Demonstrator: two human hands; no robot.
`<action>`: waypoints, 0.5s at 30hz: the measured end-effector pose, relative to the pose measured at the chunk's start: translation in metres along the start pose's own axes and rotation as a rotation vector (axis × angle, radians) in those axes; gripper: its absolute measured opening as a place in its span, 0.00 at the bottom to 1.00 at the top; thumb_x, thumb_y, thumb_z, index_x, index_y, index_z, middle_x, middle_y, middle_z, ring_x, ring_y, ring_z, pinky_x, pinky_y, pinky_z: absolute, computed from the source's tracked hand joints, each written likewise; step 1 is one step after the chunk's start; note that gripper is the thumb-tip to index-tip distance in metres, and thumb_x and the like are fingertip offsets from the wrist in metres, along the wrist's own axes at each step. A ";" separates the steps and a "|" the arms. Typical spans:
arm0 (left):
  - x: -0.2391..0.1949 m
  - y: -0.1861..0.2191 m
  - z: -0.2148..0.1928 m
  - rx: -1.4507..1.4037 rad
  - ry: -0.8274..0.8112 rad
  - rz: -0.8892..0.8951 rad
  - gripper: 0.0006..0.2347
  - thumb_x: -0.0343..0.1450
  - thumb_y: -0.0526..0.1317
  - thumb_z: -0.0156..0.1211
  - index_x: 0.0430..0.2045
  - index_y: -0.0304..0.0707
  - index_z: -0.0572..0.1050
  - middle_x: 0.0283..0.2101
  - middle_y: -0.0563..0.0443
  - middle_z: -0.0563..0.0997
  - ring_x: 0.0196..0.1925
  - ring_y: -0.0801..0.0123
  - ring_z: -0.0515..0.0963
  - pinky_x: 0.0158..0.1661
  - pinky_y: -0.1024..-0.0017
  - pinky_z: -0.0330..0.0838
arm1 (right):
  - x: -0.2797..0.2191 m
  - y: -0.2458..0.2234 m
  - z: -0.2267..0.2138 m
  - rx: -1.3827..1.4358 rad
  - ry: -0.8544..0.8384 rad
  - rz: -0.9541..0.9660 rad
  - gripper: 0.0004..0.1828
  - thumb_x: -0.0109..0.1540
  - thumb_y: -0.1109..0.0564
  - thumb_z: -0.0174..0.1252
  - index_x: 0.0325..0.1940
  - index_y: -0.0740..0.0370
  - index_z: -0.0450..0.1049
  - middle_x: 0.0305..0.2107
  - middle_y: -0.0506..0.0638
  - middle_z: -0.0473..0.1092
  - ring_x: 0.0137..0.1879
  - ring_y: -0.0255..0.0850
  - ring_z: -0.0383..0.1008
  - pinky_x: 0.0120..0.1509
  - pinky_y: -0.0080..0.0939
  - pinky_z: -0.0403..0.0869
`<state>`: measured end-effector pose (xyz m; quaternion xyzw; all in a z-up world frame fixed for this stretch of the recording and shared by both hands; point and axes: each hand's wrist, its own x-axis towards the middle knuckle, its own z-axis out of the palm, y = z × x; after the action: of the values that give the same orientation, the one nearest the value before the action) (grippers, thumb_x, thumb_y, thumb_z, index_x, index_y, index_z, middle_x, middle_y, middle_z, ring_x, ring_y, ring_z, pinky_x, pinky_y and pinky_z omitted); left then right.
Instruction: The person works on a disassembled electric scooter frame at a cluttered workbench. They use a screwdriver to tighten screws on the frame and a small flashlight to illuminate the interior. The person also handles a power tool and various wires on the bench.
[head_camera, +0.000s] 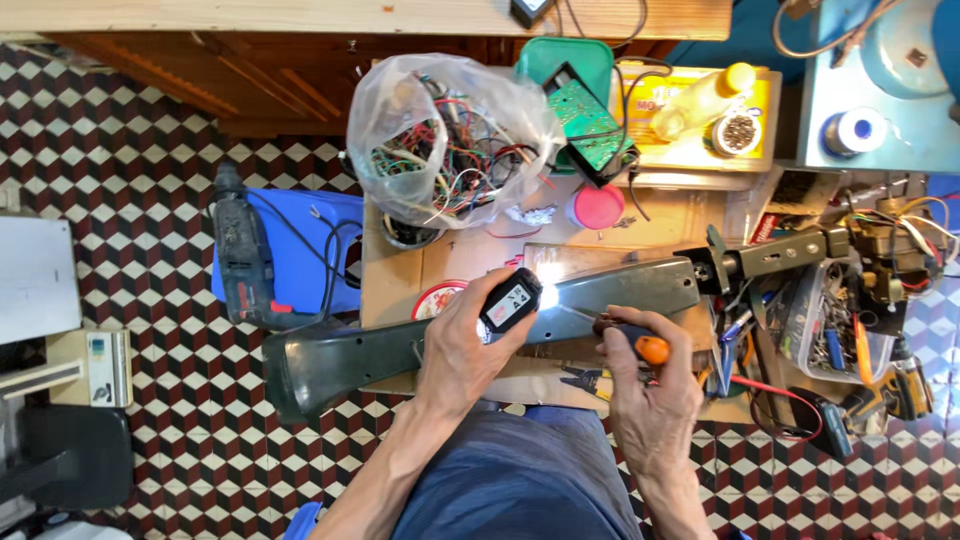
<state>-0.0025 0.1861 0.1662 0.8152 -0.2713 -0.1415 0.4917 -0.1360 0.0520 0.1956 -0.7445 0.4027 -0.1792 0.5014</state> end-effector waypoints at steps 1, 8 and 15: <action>0.000 0.005 -0.003 -0.002 -0.001 0.004 0.22 0.67 0.38 0.72 0.55 0.37 0.73 0.50 0.42 0.83 0.49 0.56 0.85 0.49 0.65 0.79 | 0.001 0.000 0.000 -0.025 -0.002 0.025 0.15 0.67 0.59 0.58 0.57 0.64 0.69 0.43 0.55 0.79 0.44 0.37 0.82 0.48 0.35 0.79; 0.011 0.024 -0.012 0.100 -0.055 0.011 0.24 0.66 0.38 0.72 0.57 0.36 0.73 0.49 0.42 0.83 0.48 0.55 0.84 0.49 0.64 0.78 | 0.015 0.003 0.003 -0.114 -0.051 -0.053 0.17 0.66 0.56 0.60 0.57 0.63 0.69 0.45 0.54 0.79 0.49 0.40 0.82 0.50 0.38 0.78; 0.012 0.016 -0.001 0.118 -0.062 -0.053 0.24 0.65 0.39 0.72 0.56 0.36 0.74 0.48 0.42 0.83 0.48 0.57 0.85 0.48 0.65 0.78 | 0.029 0.014 0.004 -0.127 -0.109 -0.044 0.18 0.66 0.55 0.60 0.57 0.62 0.69 0.44 0.54 0.79 0.49 0.41 0.81 0.50 0.39 0.77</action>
<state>0.0032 0.1736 0.1812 0.8449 -0.2726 -0.1632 0.4303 -0.1218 0.0294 0.1776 -0.7921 0.3689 -0.1236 0.4704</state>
